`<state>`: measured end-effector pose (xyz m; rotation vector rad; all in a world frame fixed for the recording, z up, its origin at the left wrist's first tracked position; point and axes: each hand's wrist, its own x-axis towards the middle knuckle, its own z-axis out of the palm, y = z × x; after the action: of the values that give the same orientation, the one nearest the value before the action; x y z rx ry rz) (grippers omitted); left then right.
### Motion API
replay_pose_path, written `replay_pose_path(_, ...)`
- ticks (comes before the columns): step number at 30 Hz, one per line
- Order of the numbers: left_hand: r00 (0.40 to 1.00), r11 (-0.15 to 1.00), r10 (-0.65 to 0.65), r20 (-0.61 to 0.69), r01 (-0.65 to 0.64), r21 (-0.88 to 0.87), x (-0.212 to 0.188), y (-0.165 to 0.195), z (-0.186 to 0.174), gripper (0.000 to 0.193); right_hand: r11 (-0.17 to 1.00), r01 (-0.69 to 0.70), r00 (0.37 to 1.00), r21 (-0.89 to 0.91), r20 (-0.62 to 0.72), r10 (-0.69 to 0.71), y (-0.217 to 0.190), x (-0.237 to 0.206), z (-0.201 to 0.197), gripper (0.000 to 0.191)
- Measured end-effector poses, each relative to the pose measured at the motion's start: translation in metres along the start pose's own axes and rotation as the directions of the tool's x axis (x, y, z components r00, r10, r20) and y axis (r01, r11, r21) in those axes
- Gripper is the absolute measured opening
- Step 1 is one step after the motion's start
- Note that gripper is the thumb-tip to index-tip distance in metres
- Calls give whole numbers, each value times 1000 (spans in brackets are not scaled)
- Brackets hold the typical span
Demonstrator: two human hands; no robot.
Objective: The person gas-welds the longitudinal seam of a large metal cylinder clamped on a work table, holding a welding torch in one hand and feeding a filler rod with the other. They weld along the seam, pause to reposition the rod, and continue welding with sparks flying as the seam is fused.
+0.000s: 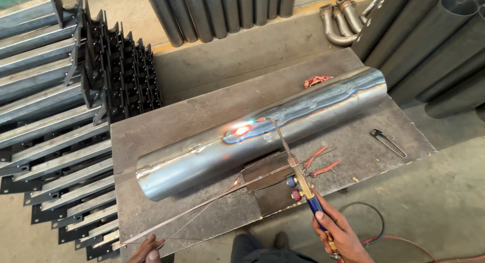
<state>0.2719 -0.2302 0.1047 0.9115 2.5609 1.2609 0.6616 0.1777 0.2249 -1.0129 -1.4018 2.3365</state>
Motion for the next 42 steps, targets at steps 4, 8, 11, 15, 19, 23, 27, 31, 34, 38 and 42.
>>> replay_pose_path(4,993,990,-113,31,115,-83,48,-7,-15,34,999,-32,999,-7,-13,32,2,37,23,73)
replay_pose_path(8,894,967,-158,-420,54,-249,103,46,-21,17,994,-100,983,-42,-156,92,3,75,66,71)
replay_pose_path(11,839,954,-131,-528,-39,-299,139,91,-34,20,997,-60,987,-49,-155,52,0,106,104,69)
replay_pose_path(15,864,880,-70,-498,-182,-439,186,116,-63,18,988,-141,959,-67,-257,120,-6,135,153,64)
replay_pose_path(19,888,856,-120,-443,-134,-499,228,99,-74,23,974,-213,916,-75,-362,172,-10,157,191,63)
replay_pose_path(23,941,809,-33,-336,-173,-562,266,67,-67,24,957,-271,910,-99,-350,222,-20,178,224,66)
replay_pose_path(27,976,789,-55,-211,-87,-608,290,45,-63,29,940,-328,874,-90,-407,266,-28,188,257,63)
replay_pose_path(31,982,785,-9,-187,-109,-610,304,37,-63,27,901,-427,819,-80,-457,348,-27,190,271,62)
replay_pose_path(34,984,816,17,-178,-116,-566,311,36,-65,27,925,-374,848,-71,-430,310,-20,186,269,62)
replay_pose_path(38,983,881,37,-178,-116,-459,315,37,-71,28,924,-364,849,-117,-450,277,-8,178,264,63)
replay_pose_path(42,982,914,64,-178,-129,-384,319,32,-78,27,934,-343,856,-96,-442,269,2,179,270,64)
